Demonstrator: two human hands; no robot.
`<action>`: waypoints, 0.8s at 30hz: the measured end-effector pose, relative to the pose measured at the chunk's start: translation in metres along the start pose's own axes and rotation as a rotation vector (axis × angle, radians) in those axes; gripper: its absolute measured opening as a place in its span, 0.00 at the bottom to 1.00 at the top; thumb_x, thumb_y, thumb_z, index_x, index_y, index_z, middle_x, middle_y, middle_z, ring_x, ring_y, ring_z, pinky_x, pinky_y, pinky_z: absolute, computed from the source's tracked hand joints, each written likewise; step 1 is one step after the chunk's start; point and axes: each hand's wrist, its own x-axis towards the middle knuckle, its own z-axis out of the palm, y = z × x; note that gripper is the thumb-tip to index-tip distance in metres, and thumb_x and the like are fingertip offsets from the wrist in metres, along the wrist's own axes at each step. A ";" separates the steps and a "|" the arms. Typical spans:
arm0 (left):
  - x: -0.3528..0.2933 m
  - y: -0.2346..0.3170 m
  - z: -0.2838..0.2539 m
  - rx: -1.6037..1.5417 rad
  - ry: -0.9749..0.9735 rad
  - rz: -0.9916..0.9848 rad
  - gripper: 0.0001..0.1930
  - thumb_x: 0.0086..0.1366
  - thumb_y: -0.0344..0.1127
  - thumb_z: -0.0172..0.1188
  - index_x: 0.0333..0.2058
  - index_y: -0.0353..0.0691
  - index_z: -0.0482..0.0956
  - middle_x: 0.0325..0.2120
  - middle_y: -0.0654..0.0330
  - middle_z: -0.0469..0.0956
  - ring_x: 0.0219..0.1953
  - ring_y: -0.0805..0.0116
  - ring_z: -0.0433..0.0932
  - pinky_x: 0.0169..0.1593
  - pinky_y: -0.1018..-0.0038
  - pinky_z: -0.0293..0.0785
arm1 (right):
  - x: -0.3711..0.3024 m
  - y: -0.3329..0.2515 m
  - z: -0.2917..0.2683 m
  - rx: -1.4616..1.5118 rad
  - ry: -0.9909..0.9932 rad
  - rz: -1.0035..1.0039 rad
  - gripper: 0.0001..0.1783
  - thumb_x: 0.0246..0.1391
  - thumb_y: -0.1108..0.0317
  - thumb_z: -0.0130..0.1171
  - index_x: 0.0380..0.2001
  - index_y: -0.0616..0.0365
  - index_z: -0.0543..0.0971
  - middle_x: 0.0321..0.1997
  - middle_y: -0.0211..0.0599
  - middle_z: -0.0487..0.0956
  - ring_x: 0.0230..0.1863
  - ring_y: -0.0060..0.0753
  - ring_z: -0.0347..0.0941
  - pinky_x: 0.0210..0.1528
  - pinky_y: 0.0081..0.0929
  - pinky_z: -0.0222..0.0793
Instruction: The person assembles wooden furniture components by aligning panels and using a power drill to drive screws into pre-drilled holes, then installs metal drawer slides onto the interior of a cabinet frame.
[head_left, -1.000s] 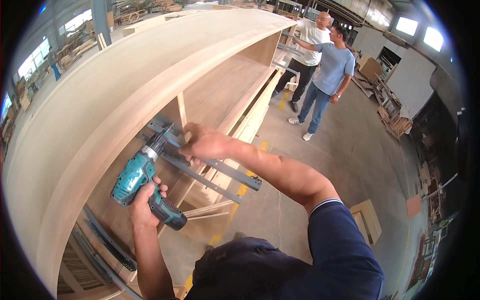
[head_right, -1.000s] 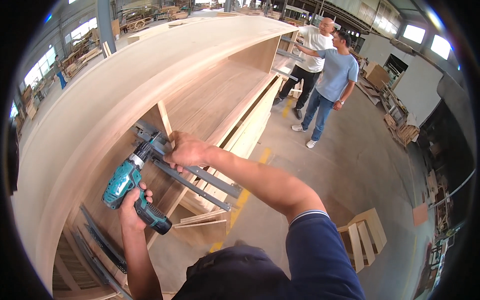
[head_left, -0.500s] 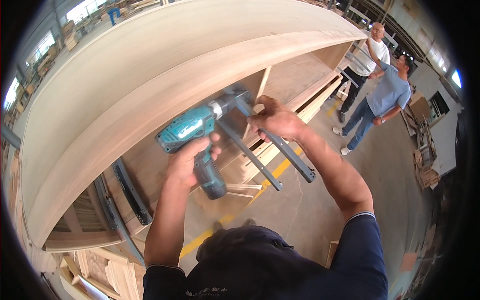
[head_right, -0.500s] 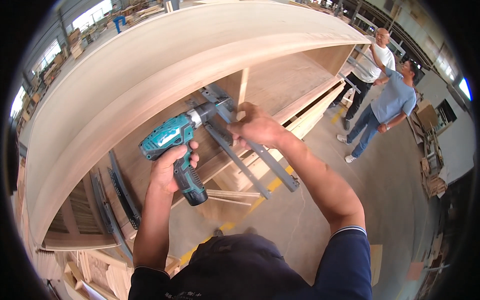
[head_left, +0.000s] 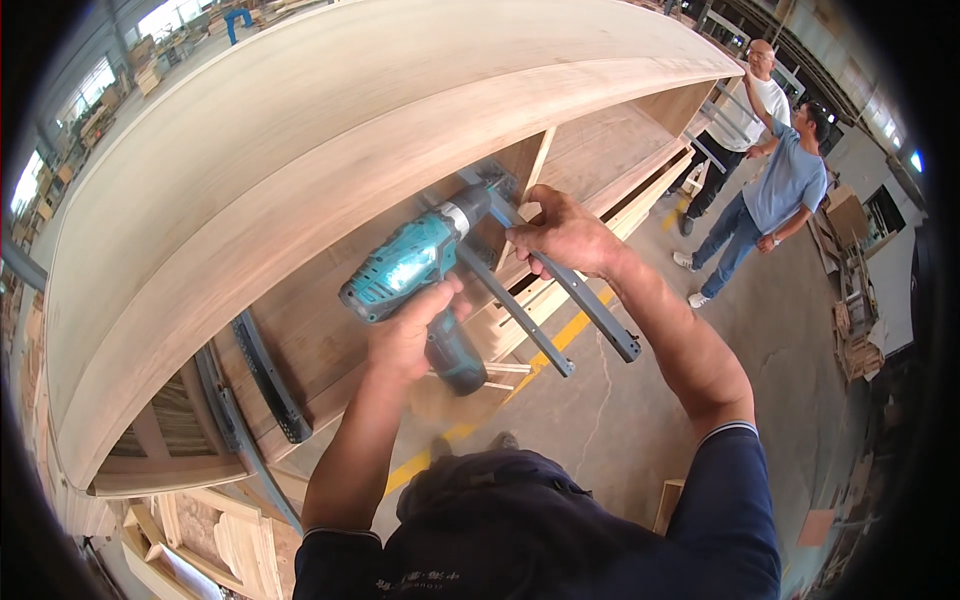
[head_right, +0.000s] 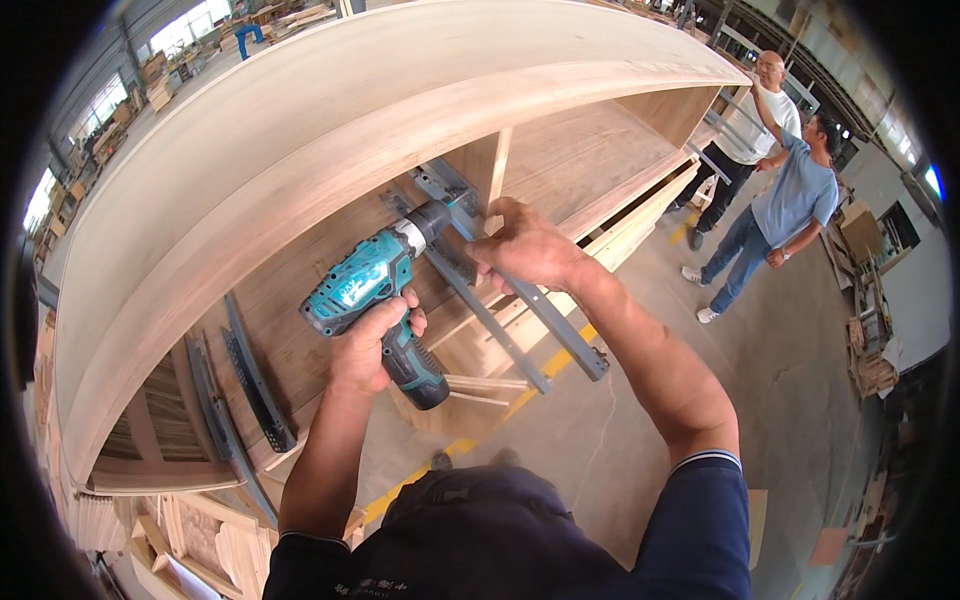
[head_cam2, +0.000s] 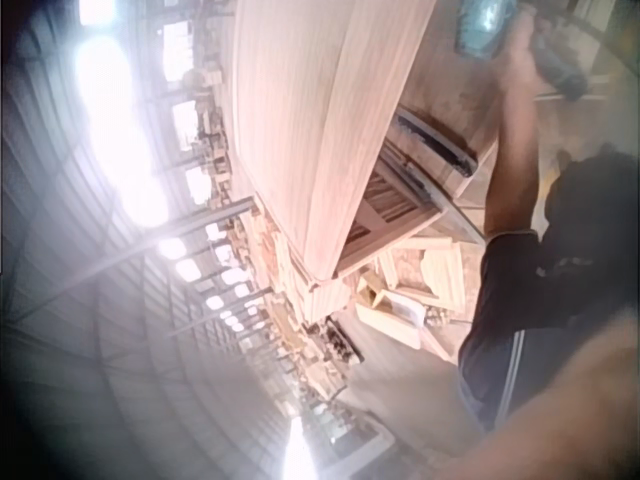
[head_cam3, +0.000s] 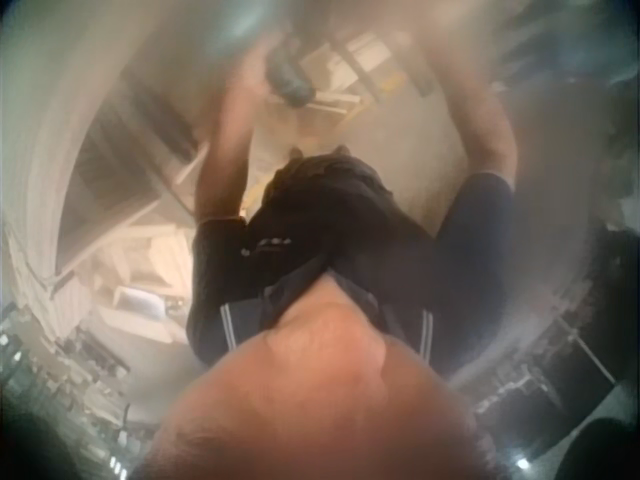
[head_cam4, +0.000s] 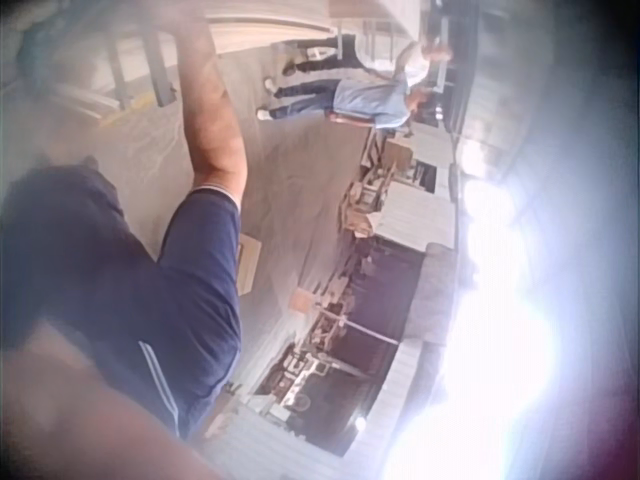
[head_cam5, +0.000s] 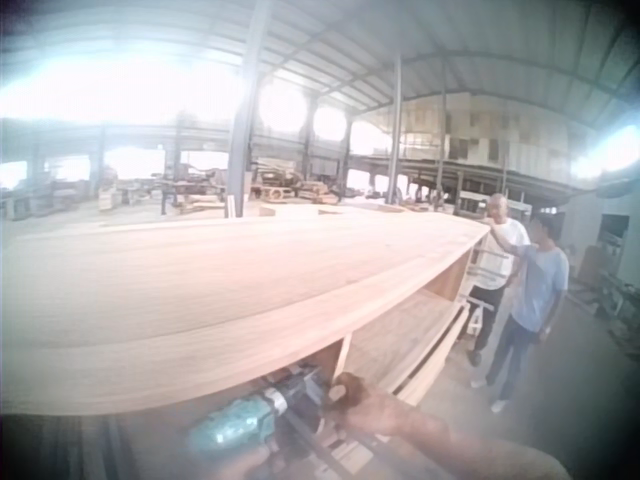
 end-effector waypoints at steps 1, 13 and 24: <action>-0.001 0.000 0.002 0.014 0.001 0.023 0.12 0.62 0.26 0.64 0.44 0.37 0.78 0.36 0.59 0.81 0.31 0.66 0.81 0.37 0.69 0.79 | 0.000 0.000 0.000 -0.008 0.004 0.005 0.24 0.60 0.69 0.61 0.55 0.63 0.65 0.26 0.36 0.76 0.20 0.23 0.72 0.21 0.22 0.70; 0.001 0.015 -0.007 -0.019 -0.037 -0.012 0.09 0.61 0.29 0.63 0.40 0.35 0.79 0.33 0.58 0.80 0.30 0.66 0.80 0.33 0.72 0.76 | 0.003 0.003 0.001 0.004 0.000 -0.003 0.21 0.60 0.70 0.61 0.52 0.62 0.66 0.25 0.35 0.76 0.20 0.23 0.71 0.20 0.22 0.69; 0.000 0.028 -0.007 -0.063 -0.092 -0.012 0.13 0.61 0.30 0.61 0.45 0.35 0.75 0.37 0.57 0.79 0.32 0.65 0.78 0.36 0.70 0.74 | 0.002 0.007 0.004 0.064 0.001 -0.009 0.24 0.59 0.71 0.61 0.55 0.65 0.64 0.25 0.35 0.76 0.19 0.22 0.70 0.19 0.22 0.67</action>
